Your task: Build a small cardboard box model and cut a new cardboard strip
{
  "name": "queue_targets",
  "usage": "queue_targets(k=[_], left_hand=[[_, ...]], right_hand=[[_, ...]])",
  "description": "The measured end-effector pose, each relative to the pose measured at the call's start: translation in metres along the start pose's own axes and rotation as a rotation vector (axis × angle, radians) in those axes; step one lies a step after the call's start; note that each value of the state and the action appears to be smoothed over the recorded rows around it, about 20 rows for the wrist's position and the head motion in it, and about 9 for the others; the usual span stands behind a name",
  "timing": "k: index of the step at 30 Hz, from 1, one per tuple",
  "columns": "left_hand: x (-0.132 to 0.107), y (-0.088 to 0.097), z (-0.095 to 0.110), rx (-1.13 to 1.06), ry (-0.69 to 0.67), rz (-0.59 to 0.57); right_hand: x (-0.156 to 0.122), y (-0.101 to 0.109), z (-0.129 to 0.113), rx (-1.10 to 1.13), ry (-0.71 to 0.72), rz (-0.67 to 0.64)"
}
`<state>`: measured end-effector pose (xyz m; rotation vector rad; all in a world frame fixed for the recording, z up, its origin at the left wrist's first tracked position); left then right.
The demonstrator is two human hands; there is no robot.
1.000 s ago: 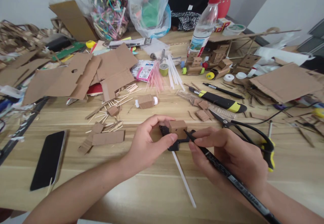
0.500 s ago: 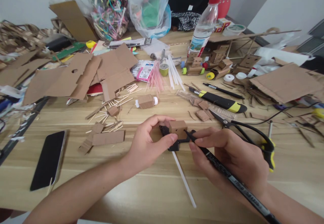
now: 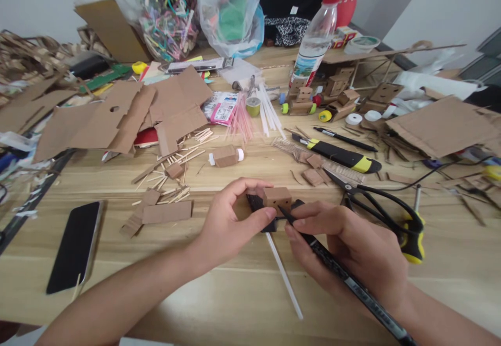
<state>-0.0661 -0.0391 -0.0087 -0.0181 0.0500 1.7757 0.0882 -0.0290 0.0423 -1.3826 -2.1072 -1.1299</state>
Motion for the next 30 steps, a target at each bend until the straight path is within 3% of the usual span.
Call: queue_targets(k=[8,14,18,30], left_hand=[[-0.0015,-0.0014,0.0005,-0.021,-0.012,-0.015],[-0.0016,-0.0016,0.0007,-0.004,-0.013,-0.024],[-0.0019,-0.001,0.0007,-0.005,-0.014,-0.018],[-0.0019,-0.0011,0.0014,-0.007,-0.024,-0.017]], right_hand=[[-0.0002,-0.0019,0.0012,0.013,-0.012,0.009],[0.006,-0.0021,-0.0047,-0.087,-0.009,-0.086],[0.0053,0.0003,-0.002,-0.044,0.011,-0.015],[0.0018,-0.002,-0.0014,-0.05,0.006,-0.013]])
Point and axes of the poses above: each hand's wrist, its own x-axis towards the middle knuckle, its own y-axis out of the back of the hand, z = x × y, the point moved 7 cm from there along x, towards the middle knuckle, and after that the axes turned 1 degree about y, right-handed, at the moved point
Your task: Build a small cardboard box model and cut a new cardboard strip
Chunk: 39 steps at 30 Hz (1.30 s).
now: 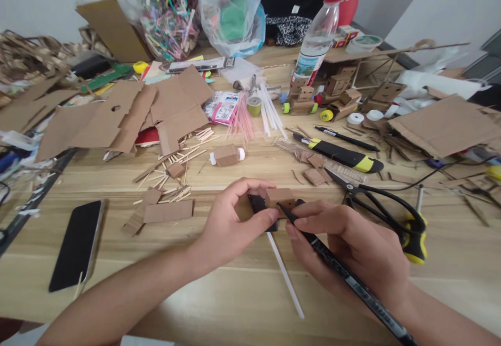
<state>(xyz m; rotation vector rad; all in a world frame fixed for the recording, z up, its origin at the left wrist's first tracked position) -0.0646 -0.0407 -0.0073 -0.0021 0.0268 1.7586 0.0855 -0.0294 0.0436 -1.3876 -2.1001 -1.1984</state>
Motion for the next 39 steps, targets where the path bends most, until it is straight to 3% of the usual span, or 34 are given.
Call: queue_targets(k=[27,39], left_hand=[[-0.001,0.0,0.001,0.025,0.003,-0.015],[0.005,0.004,-0.001,-0.02,0.035,0.005]], right_hand=[[-0.002,0.0,0.0,0.027,0.001,-0.009],[0.003,0.011,-0.006,-0.105,-0.017,-0.061]])
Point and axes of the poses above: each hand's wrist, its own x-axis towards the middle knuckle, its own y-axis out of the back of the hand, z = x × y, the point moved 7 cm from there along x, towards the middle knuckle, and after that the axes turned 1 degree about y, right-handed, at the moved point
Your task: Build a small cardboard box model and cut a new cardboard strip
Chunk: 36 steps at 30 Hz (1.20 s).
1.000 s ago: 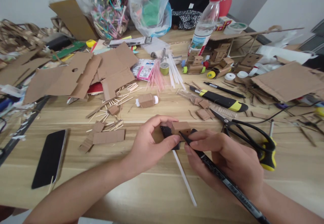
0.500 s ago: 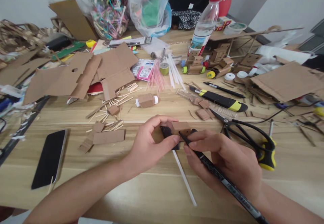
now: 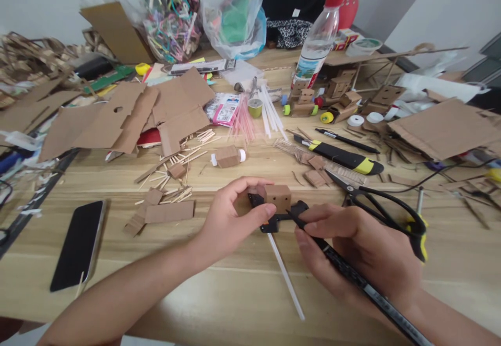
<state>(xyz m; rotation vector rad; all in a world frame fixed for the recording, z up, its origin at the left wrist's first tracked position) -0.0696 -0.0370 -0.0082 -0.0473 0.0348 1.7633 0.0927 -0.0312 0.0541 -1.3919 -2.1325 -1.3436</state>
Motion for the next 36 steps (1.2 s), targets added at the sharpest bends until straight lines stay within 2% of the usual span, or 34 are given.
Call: queue_targets(k=[5,36], left_hand=[[0.001,-0.001,0.002,-0.007,0.025,-0.024],[0.005,0.004,0.005,0.027,-0.059,-0.013]], right_hand=[[0.001,-0.005,0.001,0.028,-0.011,-0.048],[-0.004,-0.013,0.002,0.029,0.034,-0.004]])
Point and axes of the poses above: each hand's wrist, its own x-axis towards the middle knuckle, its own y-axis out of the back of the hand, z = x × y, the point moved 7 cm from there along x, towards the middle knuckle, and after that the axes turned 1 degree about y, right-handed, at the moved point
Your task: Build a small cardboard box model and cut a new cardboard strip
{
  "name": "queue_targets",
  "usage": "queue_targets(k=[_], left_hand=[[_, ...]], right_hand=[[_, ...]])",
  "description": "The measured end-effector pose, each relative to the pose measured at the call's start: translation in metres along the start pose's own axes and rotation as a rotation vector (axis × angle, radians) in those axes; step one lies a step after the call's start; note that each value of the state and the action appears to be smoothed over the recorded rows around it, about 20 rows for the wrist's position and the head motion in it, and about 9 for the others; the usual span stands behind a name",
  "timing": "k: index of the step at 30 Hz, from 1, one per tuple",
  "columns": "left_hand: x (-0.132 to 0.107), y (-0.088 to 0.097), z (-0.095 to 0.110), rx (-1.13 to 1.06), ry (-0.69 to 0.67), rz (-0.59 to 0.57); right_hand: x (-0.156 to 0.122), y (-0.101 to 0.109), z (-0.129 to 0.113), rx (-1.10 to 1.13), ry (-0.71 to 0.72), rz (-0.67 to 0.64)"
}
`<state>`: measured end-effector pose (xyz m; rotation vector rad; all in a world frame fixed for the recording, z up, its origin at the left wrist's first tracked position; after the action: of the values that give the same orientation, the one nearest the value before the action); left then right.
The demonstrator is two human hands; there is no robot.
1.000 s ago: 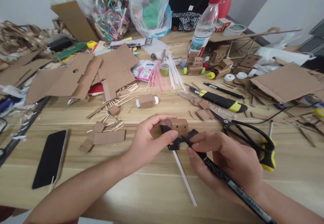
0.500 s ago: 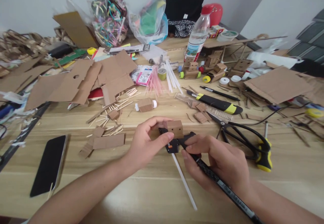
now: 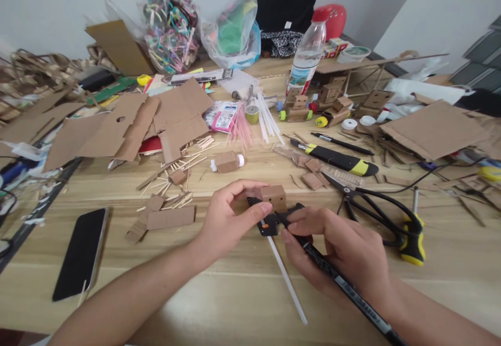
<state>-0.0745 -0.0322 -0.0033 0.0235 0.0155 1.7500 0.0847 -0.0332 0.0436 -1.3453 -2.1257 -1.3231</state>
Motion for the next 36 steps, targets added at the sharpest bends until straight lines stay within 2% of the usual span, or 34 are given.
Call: queue_targets(k=[21,36], left_hand=[[-0.0023,0.0002,0.0013,0.046,-0.045,0.005],[-0.0022,0.0023,0.0028,0.022,-0.06,0.066]], right_hand=[[0.0024,0.0004,0.0009,-0.014,-0.012,0.014],[-0.0005,0.0013,0.0012,-0.027,-0.018,0.025]])
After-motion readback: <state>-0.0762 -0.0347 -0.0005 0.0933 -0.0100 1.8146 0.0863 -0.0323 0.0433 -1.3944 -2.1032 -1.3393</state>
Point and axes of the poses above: each hand's wrist, its own x-axis towards the middle knuckle, its own y-axis out of the back of the hand, z = x × y, the point moved 7 cm from there along x, towards the middle knuckle, and after that the axes turned 1 degree about y, right-handed, at the moved point
